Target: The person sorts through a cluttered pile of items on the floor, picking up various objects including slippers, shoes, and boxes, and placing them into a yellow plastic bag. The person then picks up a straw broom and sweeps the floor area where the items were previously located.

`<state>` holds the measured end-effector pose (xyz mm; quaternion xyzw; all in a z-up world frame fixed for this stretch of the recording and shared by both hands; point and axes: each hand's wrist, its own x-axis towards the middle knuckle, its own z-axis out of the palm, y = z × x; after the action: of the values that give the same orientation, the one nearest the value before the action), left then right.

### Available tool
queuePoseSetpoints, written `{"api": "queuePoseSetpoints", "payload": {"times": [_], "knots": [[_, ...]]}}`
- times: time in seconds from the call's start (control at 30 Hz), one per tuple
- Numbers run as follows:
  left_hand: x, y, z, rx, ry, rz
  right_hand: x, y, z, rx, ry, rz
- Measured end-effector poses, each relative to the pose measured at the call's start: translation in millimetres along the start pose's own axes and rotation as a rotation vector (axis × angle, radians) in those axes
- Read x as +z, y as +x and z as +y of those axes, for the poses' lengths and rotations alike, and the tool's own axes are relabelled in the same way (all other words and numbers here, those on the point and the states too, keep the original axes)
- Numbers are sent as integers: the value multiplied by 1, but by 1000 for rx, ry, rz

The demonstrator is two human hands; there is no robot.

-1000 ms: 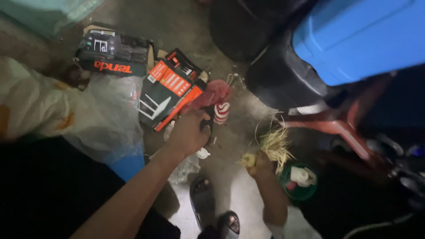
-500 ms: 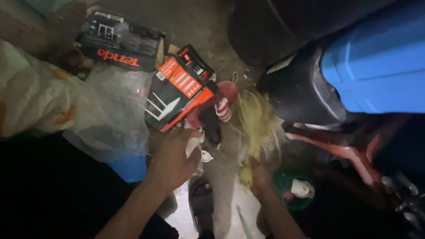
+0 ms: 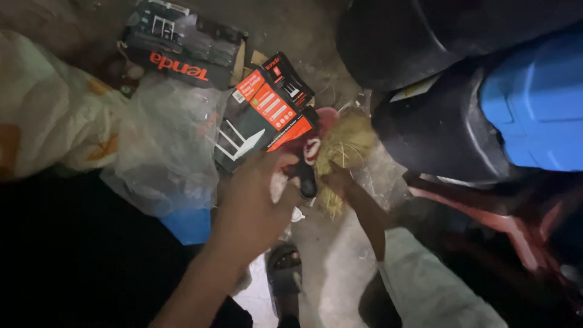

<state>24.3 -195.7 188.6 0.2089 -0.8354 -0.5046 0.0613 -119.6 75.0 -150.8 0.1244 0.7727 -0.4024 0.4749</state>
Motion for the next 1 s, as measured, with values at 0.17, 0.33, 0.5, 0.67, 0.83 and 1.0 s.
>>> {"api": "queuePoseSetpoints", "payload": {"times": [0.17, 0.33, 0.5, 0.67, 0.83, 1.0], "knots": [[-1, 7, 8, -12, -45, -18, -2, -100, -62, -206, 146, -121], [5, 4, 2, 17, -98, -1, 17, -172, -103, -304, 70, 113], [0, 8, 7, 20, -122, -8, 29, -136, -81, -261, 267, 373], [-5, 13, 12, -38, -177, -45, -18, 40, -64, -231, 233, 446], [-12, 17, 8, -28, -116, 30, -18, 87, -97, 126, 647, -268], [-10, 16, 12, -48, -230, -5, -1, -89, -106, -43, 830, -376]]}}
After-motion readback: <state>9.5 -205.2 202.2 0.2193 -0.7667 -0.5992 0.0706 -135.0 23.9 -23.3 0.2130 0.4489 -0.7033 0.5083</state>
